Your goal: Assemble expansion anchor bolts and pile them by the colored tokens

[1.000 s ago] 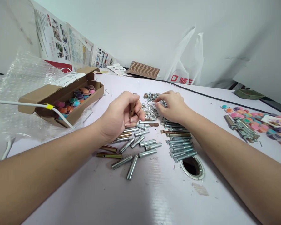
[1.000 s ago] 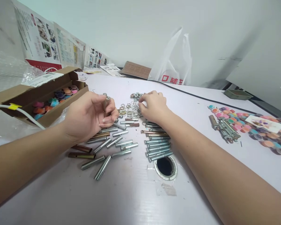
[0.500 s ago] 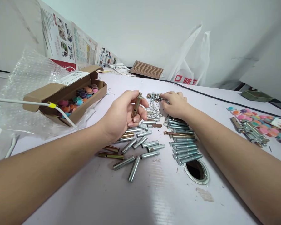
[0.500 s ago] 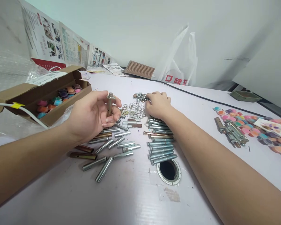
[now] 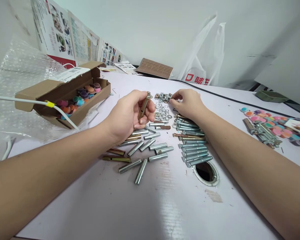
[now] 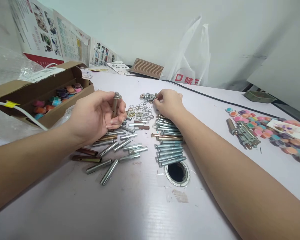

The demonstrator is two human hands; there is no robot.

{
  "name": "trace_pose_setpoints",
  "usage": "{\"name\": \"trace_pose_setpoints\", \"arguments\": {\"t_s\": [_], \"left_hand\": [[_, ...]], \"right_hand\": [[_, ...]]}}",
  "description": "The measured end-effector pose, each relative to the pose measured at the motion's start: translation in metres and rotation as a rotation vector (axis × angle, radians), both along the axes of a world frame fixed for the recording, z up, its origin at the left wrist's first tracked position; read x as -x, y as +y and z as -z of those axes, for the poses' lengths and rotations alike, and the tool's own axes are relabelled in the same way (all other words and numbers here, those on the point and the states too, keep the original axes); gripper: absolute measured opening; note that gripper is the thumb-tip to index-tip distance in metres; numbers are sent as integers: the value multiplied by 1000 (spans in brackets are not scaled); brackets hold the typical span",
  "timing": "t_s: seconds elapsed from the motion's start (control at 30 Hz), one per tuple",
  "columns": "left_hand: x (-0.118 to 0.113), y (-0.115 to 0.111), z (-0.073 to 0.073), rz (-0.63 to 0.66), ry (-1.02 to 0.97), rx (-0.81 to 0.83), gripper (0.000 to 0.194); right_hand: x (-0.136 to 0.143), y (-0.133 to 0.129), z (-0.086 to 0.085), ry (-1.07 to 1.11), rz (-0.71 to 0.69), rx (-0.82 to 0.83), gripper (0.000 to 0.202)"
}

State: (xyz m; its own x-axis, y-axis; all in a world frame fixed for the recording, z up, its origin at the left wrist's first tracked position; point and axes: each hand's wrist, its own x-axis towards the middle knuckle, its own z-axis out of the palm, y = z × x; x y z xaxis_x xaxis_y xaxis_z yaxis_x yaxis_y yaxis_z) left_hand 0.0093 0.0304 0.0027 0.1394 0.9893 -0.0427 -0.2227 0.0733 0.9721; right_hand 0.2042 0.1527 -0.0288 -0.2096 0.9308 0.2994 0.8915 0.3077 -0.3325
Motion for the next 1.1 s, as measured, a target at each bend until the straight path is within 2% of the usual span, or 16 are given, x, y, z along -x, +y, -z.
{"name": "trace_pose_setpoints", "arguments": {"t_s": [0.1,0.17,0.23,0.33,0.47,0.6,0.7,0.8,0.87,0.93,1.0,1.1], "left_hand": [[0,1,1,-9,19,-1,32],[1,2,2,-12,41,11,32],[1,3,4,-8,54,16,30],[2,3,5,8,41,4,22],[2,3,5,12,83,50,19],[4,3,4,24,150,-5,21],[6,0,0,2,383,-116,23],[7,-3,-4,-20,735,-216,23],[7,-4,-5,-20,868,-251,20],[7,-4,-4,-39,956,-290,21],[8,-2,-2,-59,1012,-300,27],[12,2,0,-85,956,-267,28]], "right_hand": [[6,-14,-14,251,-153,-126,17],[15,-31,-27,452,-295,-133,20],[25,-50,-39,611,-444,1,27],[38,-72,-46,667,-600,216,22],[39,-74,-42,684,-672,277,19],[27,-63,-42,700,-696,346,32],[16,-56,-47,649,-736,366,38],[10,-54,-52,455,-723,250,36],[11,-56,-54,299,-663,121,31],[13,-59,-54,181,-625,10,29],[16,-62,-53,129,-653,-62,24],[19,-63,-50,151,-740,-107,17]]}}
